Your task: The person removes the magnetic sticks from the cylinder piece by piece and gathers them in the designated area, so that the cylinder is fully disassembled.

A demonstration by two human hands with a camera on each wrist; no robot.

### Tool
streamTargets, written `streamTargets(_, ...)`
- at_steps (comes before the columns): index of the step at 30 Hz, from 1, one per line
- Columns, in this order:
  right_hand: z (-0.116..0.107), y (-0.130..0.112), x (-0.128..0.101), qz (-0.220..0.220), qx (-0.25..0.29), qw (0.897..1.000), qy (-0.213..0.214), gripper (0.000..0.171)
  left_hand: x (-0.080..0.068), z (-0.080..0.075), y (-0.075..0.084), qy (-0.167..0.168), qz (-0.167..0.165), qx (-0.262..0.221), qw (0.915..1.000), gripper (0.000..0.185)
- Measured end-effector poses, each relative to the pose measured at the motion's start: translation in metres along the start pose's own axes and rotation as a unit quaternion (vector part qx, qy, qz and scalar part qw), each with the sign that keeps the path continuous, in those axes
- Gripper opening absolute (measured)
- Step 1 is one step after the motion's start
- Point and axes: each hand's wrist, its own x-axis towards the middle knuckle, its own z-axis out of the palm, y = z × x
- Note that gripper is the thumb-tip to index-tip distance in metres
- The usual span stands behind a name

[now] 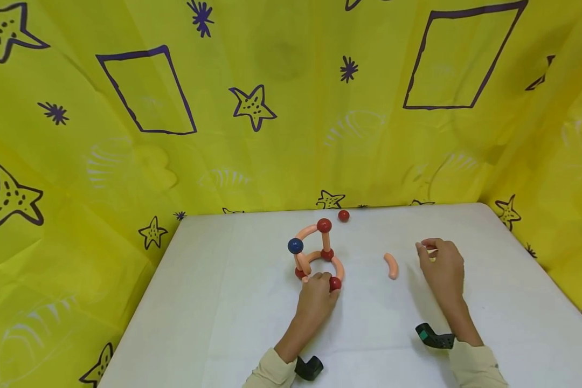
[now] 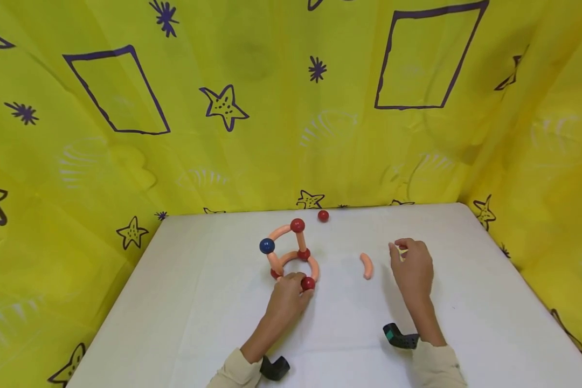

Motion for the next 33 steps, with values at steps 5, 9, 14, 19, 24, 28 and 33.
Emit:
streamTargets(5, 0.019, -0.027, -0.011, -0.117, 0.046, 0.991, -0.046, 0.011, -0.001, -0.001, 0.002, 0.0, -0.002, 0.024, 0.9997, 0.027)
streamTargets(9, 0.036, -0.044, -0.021, -0.137, 0.068, 0.981, -0.121, 0.01, -0.004, -0.004, 0.009, 0.015, 0.008, 0.113, 0.9935, 0.033)
streamTargets(14, 0.053, -0.056, -0.034, -0.127, 0.097, 0.964, -0.214, 0.019, -0.009, -0.026, 0.025, 0.057, 0.042, 0.164, 0.9838, 0.032)
streamTargets(19, 0.065, -0.062, -0.045, -0.107, 0.114, 0.948, -0.276, 0.037, -0.008, -0.057, 0.031, 0.157, 0.093, 0.08, 0.9799, 0.02)
streamTargets(24, 0.074, -0.074, -0.054, -0.08, 0.115, 0.94, -0.31, 0.063, 0.005, -0.081, 0.01, 0.242, 0.07, 0.023, 0.9675, 0.018)
streamTargets(28, 0.079, -0.082, -0.062, -0.061, 0.122, 0.935, -0.328, 0.069, 0.014, -0.092, -0.017, 0.252, 0.029, -0.043, 0.9664, 0.022)
streamTargets(33, 0.082, -0.088, -0.069, -0.056, 0.106, 0.939, -0.322, 0.066, 0.02, -0.093, -0.043, 0.195, 0.024, -0.165, 0.9665, 0.026)
